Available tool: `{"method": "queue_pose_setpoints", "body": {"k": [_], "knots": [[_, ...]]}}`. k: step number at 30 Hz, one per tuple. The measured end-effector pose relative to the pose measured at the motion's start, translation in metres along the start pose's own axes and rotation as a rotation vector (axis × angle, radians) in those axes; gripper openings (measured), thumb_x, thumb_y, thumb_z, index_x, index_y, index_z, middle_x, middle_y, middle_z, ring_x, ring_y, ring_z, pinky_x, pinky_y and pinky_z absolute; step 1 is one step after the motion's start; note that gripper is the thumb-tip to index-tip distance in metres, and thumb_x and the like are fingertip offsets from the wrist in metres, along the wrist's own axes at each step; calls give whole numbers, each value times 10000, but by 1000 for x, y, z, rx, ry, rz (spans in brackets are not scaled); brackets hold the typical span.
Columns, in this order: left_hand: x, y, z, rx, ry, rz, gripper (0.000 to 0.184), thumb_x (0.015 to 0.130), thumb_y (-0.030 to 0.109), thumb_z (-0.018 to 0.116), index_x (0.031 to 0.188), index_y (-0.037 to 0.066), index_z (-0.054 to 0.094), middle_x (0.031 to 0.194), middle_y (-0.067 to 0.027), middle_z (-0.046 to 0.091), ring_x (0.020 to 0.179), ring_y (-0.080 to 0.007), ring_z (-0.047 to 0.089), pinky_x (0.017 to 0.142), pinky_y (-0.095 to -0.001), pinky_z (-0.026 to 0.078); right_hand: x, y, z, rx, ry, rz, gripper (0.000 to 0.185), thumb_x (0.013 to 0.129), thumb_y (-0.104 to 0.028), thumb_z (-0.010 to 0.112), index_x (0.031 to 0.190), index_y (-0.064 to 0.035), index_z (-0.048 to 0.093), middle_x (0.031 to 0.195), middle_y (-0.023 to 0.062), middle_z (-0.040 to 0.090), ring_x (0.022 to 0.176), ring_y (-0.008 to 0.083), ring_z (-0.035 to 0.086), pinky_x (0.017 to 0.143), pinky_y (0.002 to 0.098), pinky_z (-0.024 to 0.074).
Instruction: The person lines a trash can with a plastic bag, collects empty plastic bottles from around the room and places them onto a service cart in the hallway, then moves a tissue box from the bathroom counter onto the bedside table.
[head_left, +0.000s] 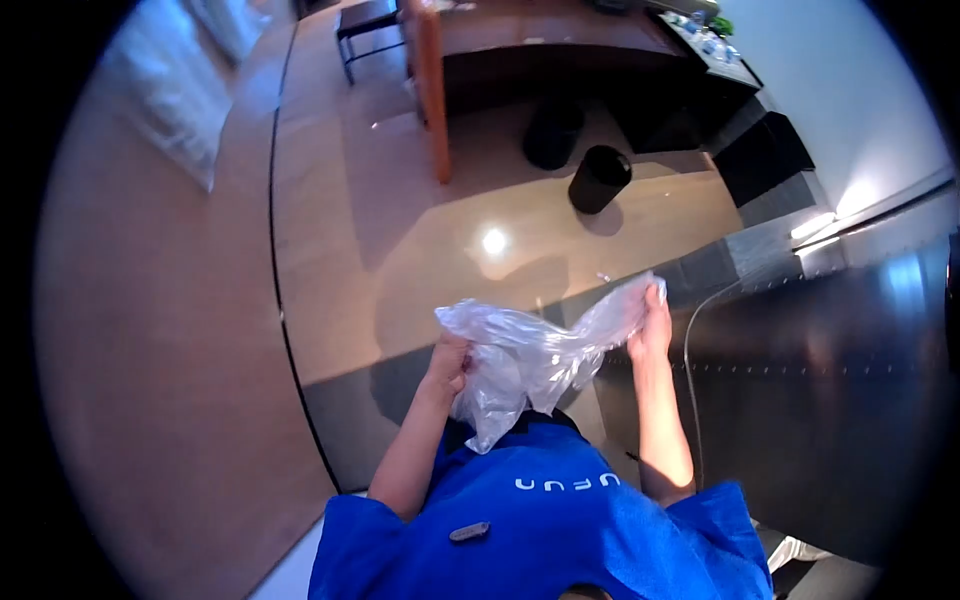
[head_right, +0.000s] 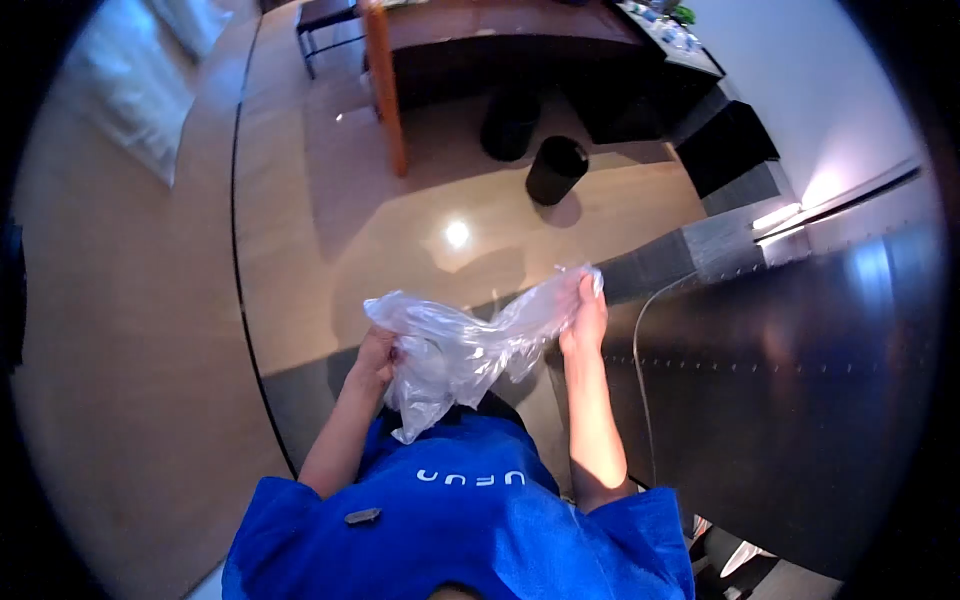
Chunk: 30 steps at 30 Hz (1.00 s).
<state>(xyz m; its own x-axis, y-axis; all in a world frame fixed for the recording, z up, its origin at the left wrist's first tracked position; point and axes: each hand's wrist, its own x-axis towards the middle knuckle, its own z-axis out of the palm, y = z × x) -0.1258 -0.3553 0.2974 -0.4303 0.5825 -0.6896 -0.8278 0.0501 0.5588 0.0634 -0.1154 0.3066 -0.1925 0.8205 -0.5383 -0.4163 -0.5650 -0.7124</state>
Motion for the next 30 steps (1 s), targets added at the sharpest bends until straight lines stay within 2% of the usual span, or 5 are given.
{"method": "queue_pose_setpoints", "body": {"k": [6,8,18,20,30], "knots": [[214,42,196,-157,-78,-149,385,931,323,390,1074,-3,539,997,-114,615,924,-229,594,779,-362,516,199,-130,1,-66,309,-1,148,882,-256,568,984,-148,577,826,-18,606,659,97,548,518,227,414],[250,28,213,12,-156,-594,385,917,321,431,1104,-1,530,1047,-137,606,913,-222,599,786,-348,512,235,-131,7,8,372,25,133,886,-257,558,964,-150,563,820,-8,608,637,108,545,503,247,413],[488,135,469,88,-294,-414,259,862,271,582,1022,68,578,968,-114,635,777,-164,619,659,-276,525,507,-234,129,-13,108,93,139,856,-138,594,981,-89,558,877,6,602,723,117,565,653,259,469],[525,159,503,281,-220,-313,219,864,277,583,944,72,594,859,-82,638,726,-149,612,636,-275,522,549,-257,159,-52,13,35,124,839,-180,622,935,-123,568,784,-13,600,622,81,539,475,242,412],[774,240,606,612,-301,-173,241,865,326,590,829,88,585,703,-5,589,552,-53,507,474,-197,391,732,-321,230,53,464,-140,134,841,-297,617,885,-186,555,761,-50,592,547,45,487,403,195,308]]}}
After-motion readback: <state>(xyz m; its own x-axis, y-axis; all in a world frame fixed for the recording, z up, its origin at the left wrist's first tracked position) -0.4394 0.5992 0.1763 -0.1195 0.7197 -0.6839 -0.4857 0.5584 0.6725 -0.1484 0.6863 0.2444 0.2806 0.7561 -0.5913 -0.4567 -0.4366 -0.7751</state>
